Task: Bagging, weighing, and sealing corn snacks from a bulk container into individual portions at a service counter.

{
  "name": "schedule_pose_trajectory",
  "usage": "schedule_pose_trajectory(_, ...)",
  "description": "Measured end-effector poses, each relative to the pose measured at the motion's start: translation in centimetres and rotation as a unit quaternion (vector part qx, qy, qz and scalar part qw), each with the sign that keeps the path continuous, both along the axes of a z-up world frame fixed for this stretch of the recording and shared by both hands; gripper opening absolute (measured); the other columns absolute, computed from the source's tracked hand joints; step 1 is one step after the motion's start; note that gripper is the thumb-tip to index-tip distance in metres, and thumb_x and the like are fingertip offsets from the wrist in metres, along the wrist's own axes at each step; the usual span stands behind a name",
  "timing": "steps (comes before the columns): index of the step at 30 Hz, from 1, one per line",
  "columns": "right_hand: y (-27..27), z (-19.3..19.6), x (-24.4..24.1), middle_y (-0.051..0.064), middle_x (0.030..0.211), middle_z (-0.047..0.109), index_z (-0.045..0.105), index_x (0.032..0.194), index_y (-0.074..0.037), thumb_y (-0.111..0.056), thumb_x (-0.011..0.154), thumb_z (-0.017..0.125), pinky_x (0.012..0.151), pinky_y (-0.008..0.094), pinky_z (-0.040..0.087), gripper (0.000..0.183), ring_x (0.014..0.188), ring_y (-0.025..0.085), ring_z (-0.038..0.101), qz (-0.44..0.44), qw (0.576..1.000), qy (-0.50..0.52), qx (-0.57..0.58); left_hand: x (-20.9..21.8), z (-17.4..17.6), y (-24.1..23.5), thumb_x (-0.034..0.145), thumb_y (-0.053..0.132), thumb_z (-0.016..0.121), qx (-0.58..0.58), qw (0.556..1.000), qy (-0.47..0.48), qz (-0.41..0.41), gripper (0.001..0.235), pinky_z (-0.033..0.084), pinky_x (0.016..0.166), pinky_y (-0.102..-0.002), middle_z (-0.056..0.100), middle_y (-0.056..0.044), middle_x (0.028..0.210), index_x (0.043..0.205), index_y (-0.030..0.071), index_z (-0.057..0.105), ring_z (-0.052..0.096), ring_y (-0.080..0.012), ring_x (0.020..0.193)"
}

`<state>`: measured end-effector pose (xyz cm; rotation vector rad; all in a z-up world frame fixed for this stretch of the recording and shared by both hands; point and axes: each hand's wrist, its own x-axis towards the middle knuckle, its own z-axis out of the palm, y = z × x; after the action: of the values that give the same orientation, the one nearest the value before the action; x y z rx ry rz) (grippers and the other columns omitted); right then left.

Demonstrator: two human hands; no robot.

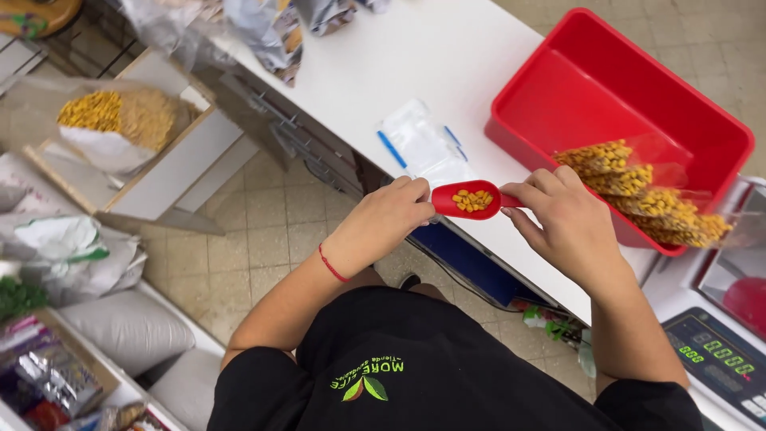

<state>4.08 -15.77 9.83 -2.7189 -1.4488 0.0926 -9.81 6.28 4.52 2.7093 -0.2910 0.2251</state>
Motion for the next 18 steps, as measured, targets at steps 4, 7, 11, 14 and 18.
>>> schedule_pose_trajectory(4,2.3,-0.2,-0.8,-0.008,0.088,0.059,0.067,0.107,-0.029,-0.037,0.09,0.06,0.064,0.03,0.053,0.02,0.091,0.015,0.053,0.071,0.992,-0.094,-0.041,-1.4,-0.5,-0.1,0.09,0.016,0.065,0.027,0.999,-0.013,0.04,0.008,0.055,0.064,-0.027,0.054,-0.004,0.088,0.089,0.008,0.067,0.058,-0.0177,0.083)
schedule_pose_trajectory(7,4.8,-0.5,-2.4,-0.007,0.082,0.058,0.068,0.102,-0.029,-0.038,0.086,0.062,0.064,0.028,0.052,0.019,0.087,0.015,0.053,0.112,0.98,-0.156,-0.06,-3.0,-0.2,0.5,0.091,0.018,0.065,0.065,0.996,-0.021,0.049,0.009,0.054,0.062,-0.024,0.051,-0.002,0.087,0.087,0.009,0.066,0.056,-0.0149,0.082)
schedule_pose_trajectory(11,8.7,-3.9,-4.7,-0.005,0.077,0.055,0.067,0.088,-0.025,-0.028,0.083,0.062,0.062,0.027,0.048,0.008,0.084,0.017,0.053,0.188,0.954,-0.234,-0.013,-5.4,-0.8,2.4,0.091,0.019,0.064,0.027,0.998,-0.012,0.063,0.011,0.057,0.066,-0.029,0.052,-0.003,0.087,0.09,0.009,0.068,0.059,-0.0177,0.086)
schedule_pose_trajectory(14,12.9,-4.7,-7.4,-0.004,0.075,0.056,0.068,0.083,-0.02,-0.023,0.08,0.064,0.06,0.028,0.045,0.006,0.083,0.017,0.053,0.236,0.938,-0.253,-0.004,-7.7,-1.2,5.2,0.094,0.021,0.061,-0.012,0.997,-0.014,0.08,0.014,0.056,0.065,-0.027,0.053,-0.002,0.087,0.089,0.011,0.068,0.06,-0.0162,0.086)
schedule_pose_trajectory(18,19.1,-4.6,-11.8,-0.002,0.07,0.056,0.069,0.075,-0.017,-0.018,0.077,0.066,0.055,0.029,0.04,0.004,0.078,0.018,0.052,0.276,0.927,-0.255,0.005,-11.9,-1.6,9.9,0.095,0.023,0.058,-0.086,0.991,-0.022,0.102,0.017,0.057,0.07,-0.031,0.056,-0.005,0.094,0.09,0.008,0.065,0.061,-0.0224,0.093)
